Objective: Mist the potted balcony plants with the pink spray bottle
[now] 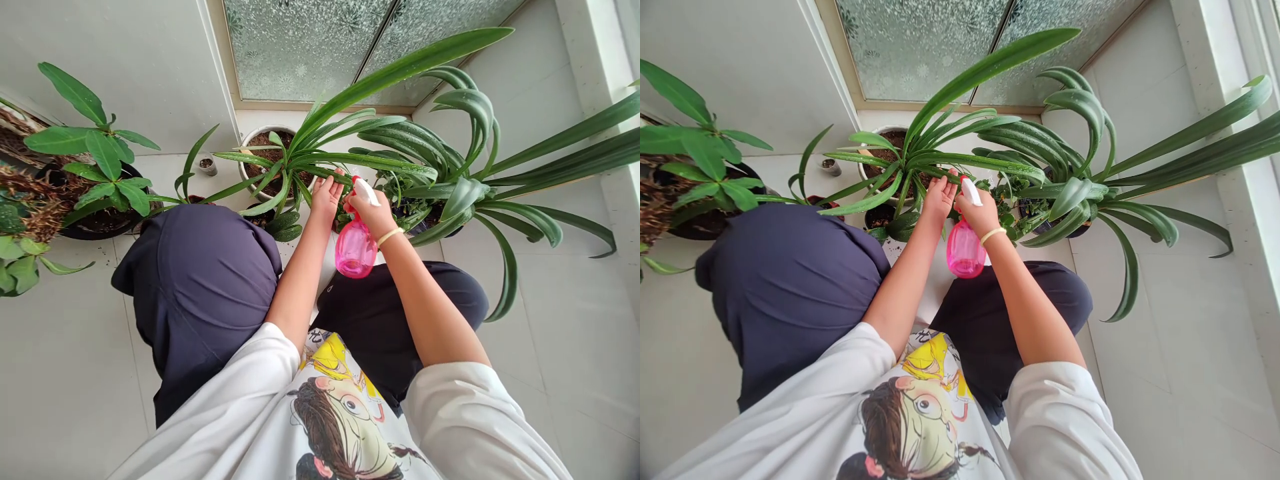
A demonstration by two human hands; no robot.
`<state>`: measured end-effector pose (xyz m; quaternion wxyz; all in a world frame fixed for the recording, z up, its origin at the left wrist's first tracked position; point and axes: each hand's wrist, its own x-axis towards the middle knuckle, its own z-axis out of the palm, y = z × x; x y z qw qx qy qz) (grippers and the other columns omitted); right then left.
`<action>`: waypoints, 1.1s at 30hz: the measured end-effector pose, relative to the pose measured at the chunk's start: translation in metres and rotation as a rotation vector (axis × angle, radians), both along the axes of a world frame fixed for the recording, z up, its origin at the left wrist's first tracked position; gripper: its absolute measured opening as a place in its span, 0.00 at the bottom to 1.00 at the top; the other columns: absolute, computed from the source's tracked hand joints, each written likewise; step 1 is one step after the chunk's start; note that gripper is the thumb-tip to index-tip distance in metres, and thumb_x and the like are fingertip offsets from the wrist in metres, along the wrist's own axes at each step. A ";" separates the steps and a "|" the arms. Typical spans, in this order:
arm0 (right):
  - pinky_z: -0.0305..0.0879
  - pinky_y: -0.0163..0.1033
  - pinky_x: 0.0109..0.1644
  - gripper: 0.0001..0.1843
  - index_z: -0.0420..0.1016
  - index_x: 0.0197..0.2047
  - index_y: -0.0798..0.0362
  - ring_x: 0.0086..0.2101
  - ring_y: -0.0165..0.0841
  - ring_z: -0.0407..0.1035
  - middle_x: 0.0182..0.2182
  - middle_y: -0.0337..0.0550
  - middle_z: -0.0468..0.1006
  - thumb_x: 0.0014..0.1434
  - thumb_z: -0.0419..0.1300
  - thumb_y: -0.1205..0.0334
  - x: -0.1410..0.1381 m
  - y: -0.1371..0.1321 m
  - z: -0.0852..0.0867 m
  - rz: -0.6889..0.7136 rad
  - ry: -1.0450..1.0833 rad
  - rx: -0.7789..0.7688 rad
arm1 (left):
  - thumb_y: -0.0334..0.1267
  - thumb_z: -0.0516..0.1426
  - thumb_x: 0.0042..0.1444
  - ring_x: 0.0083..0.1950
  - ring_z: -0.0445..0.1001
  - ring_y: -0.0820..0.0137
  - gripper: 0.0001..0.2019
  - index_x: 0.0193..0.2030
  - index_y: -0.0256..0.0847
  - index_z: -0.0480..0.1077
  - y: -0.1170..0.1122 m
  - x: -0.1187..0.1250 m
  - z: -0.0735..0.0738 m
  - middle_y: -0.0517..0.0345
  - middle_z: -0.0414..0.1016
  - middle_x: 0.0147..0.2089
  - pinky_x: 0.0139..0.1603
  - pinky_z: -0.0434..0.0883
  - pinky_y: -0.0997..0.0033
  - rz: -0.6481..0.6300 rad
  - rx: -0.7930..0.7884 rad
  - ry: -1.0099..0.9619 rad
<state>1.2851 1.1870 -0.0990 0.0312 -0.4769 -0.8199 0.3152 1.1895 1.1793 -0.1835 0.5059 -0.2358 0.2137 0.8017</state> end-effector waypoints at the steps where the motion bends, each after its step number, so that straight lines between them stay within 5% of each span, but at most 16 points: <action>1: 0.61 0.37 0.36 0.09 0.70 0.30 0.52 0.30 0.33 0.70 0.28 0.42 0.76 0.58 0.51 0.62 0.004 -0.008 0.007 0.014 -0.043 0.005 | 0.24 0.51 0.66 0.67 0.69 0.67 0.22 0.64 0.43 0.64 0.000 0.001 0.000 0.49 0.70 0.67 0.64 0.69 0.67 -0.003 -0.007 0.008; 6: 0.51 0.38 0.35 0.05 0.69 0.32 0.53 0.28 0.33 0.65 0.28 0.43 0.75 0.56 0.52 0.64 0.025 -0.052 0.034 0.258 -0.335 0.125 | 0.25 0.53 0.65 0.66 0.71 0.68 0.20 0.61 0.45 0.66 -0.004 -0.001 -0.001 0.52 0.74 0.63 0.63 0.70 0.67 -0.037 -0.069 0.073; 11: 0.47 0.39 0.36 0.03 0.64 0.31 0.52 0.26 0.31 0.61 0.25 0.41 0.72 0.56 0.52 0.65 0.039 -0.066 0.043 0.353 -0.407 0.046 | 0.33 0.57 0.65 0.64 0.73 0.70 0.18 0.61 0.49 0.66 -0.009 -0.003 -0.004 0.54 0.76 0.61 0.66 0.68 0.69 -0.117 -0.131 0.227; 17: 0.46 0.39 0.35 0.03 0.61 0.29 0.51 0.25 0.31 0.61 0.25 0.41 0.71 0.55 0.52 0.63 0.044 -0.064 0.053 0.354 -0.303 0.040 | 0.39 0.58 0.66 0.65 0.72 0.70 0.18 0.61 0.55 0.65 -0.010 -0.007 -0.008 0.60 0.76 0.61 0.65 0.68 0.70 -0.121 -0.177 0.379; 22: 0.47 0.40 0.33 0.07 0.60 0.27 0.50 0.23 0.31 0.58 0.22 0.41 0.70 0.56 0.53 0.62 0.034 -0.056 0.048 0.360 -0.216 0.034 | 0.38 0.56 0.67 0.66 0.71 0.67 0.19 0.63 0.56 0.65 -0.009 -0.012 -0.005 0.58 0.77 0.60 0.66 0.67 0.69 -0.057 -0.148 0.305; 33: 0.47 0.39 0.29 0.14 0.59 0.23 0.50 0.21 0.30 0.53 0.18 0.38 0.60 0.60 0.51 0.59 0.016 -0.010 0.038 0.122 -0.168 0.034 | 0.40 0.57 0.67 0.66 0.71 0.63 0.23 0.67 0.55 0.61 0.002 -0.011 -0.013 0.56 0.77 0.60 0.68 0.67 0.62 -0.029 -0.206 0.184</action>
